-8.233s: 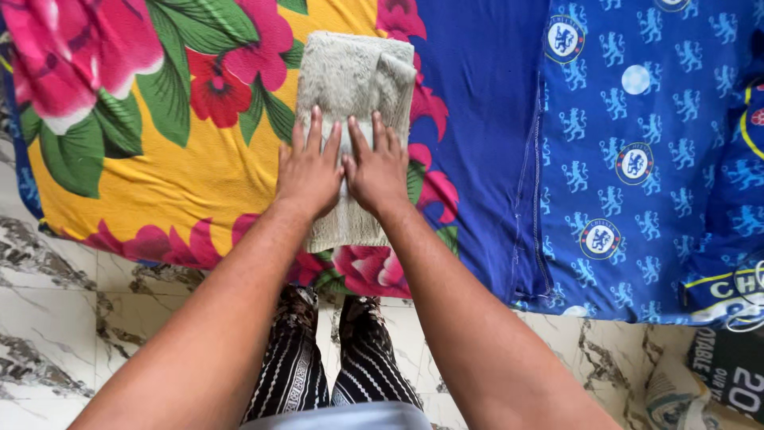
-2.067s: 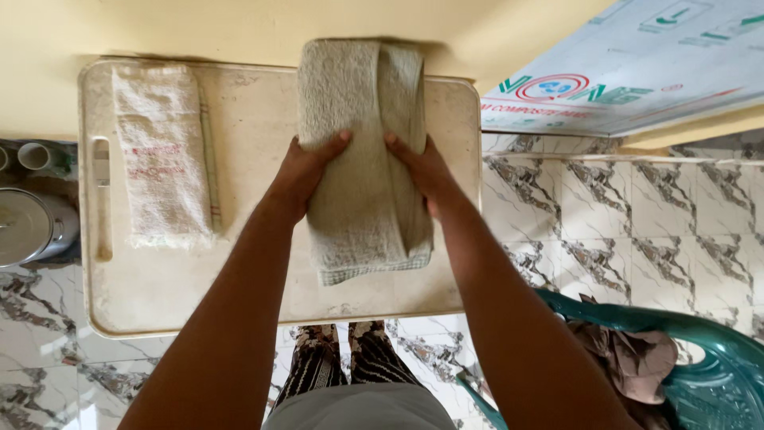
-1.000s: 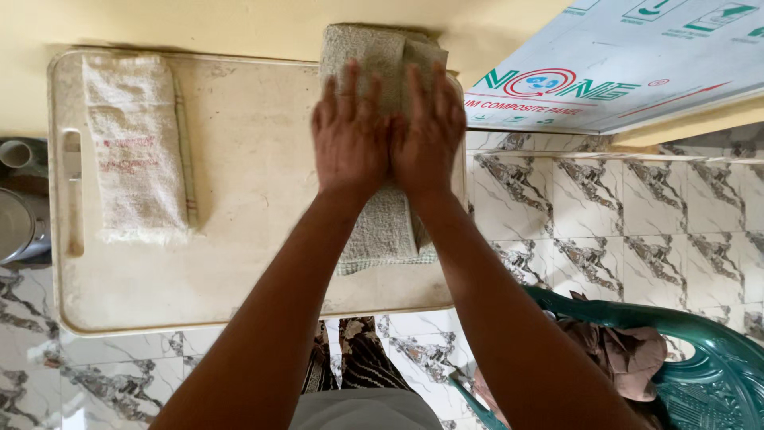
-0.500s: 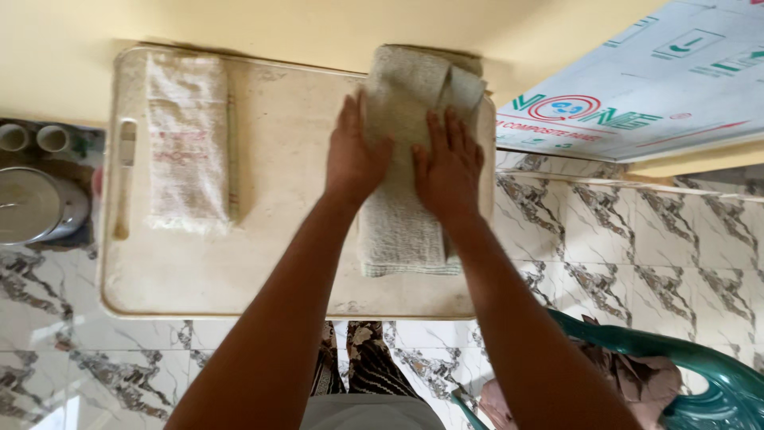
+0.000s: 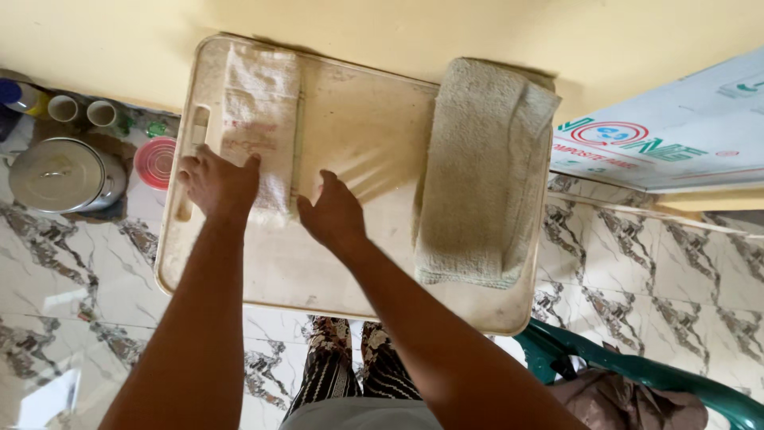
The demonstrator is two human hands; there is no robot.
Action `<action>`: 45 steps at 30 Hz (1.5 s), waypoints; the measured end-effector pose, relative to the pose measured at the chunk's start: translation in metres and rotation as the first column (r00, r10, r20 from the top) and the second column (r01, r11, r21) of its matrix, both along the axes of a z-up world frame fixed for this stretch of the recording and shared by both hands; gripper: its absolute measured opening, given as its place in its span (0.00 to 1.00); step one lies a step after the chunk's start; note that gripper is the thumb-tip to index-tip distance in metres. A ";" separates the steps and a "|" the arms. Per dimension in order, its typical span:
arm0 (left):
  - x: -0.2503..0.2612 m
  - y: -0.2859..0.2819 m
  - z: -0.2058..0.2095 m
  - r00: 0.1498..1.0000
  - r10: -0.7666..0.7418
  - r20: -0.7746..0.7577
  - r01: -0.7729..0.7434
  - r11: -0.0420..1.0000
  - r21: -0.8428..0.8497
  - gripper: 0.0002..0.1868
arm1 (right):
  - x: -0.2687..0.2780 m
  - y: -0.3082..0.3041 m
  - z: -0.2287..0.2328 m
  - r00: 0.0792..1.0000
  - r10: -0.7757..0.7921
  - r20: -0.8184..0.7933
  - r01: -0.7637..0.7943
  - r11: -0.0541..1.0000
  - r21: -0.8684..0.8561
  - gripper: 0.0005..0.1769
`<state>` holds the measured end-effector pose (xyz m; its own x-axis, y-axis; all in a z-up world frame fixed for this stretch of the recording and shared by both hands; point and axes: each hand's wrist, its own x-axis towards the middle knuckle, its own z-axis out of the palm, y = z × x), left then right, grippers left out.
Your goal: The person folds several towels one by one on a floral-patterned bedsheet and then places them on a white plastic tray. The towels include a beige towel, a green and white striped towel, and a white towel with red text. The person smooths and folds each towel neatly before stacking them.
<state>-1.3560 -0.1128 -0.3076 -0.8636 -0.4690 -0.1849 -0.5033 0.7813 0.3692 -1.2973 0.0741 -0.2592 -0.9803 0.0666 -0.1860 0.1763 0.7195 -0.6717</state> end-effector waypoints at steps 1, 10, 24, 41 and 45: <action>-0.001 0.005 -0.002 1.000 -0.006 0.031 0.006 1.000 0.010 0.49 | -0.004 -0.006 -0.007 0.999 -0.012 0.053 0.011 1.000 0.016 0.41; -0.014 -0.001 0.011 0.962 -0.010 0.273 -0.096 0.923 0.372 0.33 | -0.045 -0.037 -0.034 0.896 -0.046 0.441 0.176 0.950 -0.259 0.33; 0.001 0.019 0.026 0.894 0.019 0.448 -0.444 -0.111 0.889 0.19 | -0.055 0.002 0.012 0.856 -0.072 0.513 0.459 0.562 -0.688 0.27; -0.102 0.096 0.062 0.987 -0.154 0.053 -0.082 -0.182 0.980 0.24 | -0.018 0.059 0.039 0.878 -0.326 0.351 0.479 0.601 -0.640 0.31; -0.101 0.107 0.054 0.989 -0.102 0.105 -0.120 -0.159 0.980 0.24 | -0.012 0.065 0.028 0.862 -0.384 0.332 0.508 0.651 -0.565 0.30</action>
